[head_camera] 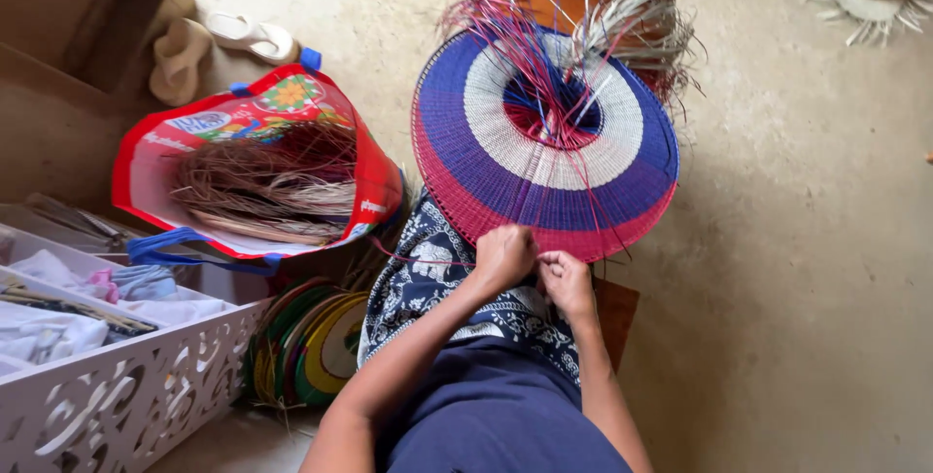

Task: Weaving a colorful circular hat by threading and pulling strands of material through a frame

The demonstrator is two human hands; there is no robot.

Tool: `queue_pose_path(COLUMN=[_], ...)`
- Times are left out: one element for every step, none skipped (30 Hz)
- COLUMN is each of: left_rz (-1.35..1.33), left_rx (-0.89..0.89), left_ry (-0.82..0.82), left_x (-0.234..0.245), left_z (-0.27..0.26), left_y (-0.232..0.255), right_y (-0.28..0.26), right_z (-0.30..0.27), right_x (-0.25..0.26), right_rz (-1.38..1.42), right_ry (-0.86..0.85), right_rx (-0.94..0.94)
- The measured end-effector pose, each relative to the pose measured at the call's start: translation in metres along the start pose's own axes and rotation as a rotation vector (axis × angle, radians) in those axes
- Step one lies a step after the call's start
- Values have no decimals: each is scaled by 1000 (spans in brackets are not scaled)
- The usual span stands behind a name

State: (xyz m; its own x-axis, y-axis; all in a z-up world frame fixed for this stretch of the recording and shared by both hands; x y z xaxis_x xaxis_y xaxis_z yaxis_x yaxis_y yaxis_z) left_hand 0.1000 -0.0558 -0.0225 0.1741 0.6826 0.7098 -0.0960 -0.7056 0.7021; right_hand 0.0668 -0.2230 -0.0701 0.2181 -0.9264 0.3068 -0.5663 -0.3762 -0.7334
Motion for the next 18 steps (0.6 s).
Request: queue_pose_path(left_rz=[8,-32,-72,-69,-74,-80,-77,-82,-87,-90,-74,-57,-59,-46,-33,-33,-13,5], left_rx=[3,-9,-22,-24,-30,-38,-43,-71,-100,-99,-104,-113,-115,-100,-85,-85,-71,-55], left_ry=[14,6,-3,5,29,51,59,80,100,99,110,123,123,70,17,19,-7,-36], left_x=[6,7,8,3,0,-3,5,13,20,18,18,17,12,3,-5,1,5,7], left_z=[-4,-9,-14,-15,-16,-15,-16,-18,-21,-22,-22,-21,-21,-19,-18,-17,-16,-17], left_y=[0,3,5,1,-4,-8,-4,2,8,4,0,-4,-6,-10,-14,-10,-7,-3], right_y=[-9,-15,-21,-27,-32,-37,-42,-44,-46,-48,-51,-55,-44,-33,-23,-20,-17,-12], right_z=[0,-2,-3,-3,-2,0,-1,-4,-6,-9,-13,-15,-9,0,9,10,12,12], right_x=[-4,-2,1,-2,-6,-9,-10,-12,-14,-14,-13,-12,-11,-13,-15,-13,-13,-13], right_rz=[-2,-130,-258,-259,-370,-481,-480,-523,-566,-568,-517,-465,-466,-331,-197,-198,-92,14], right_ry=[-9,73,156,155,170,188,191,201,211,212,212,215,218,142,65,64,6,-52], right_rx=[14,16,19,28,16,4,13,16,19,17,36,56,56,50,45,46,36,23])
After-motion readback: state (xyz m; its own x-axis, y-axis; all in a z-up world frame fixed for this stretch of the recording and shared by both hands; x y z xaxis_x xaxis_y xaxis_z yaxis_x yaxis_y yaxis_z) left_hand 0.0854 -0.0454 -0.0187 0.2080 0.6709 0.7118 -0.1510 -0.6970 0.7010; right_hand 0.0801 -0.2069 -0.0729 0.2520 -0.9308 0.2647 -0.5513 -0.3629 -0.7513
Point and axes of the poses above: each hand's wrist, its own z-axis towards the middle knuckle, its own x-axis out of the back of the hand, y = z × x, the point moved 8 cm from there along z, towards the middle knuckle, and after that the axes turned 13 degrees about -x, right-handed, at the moved point
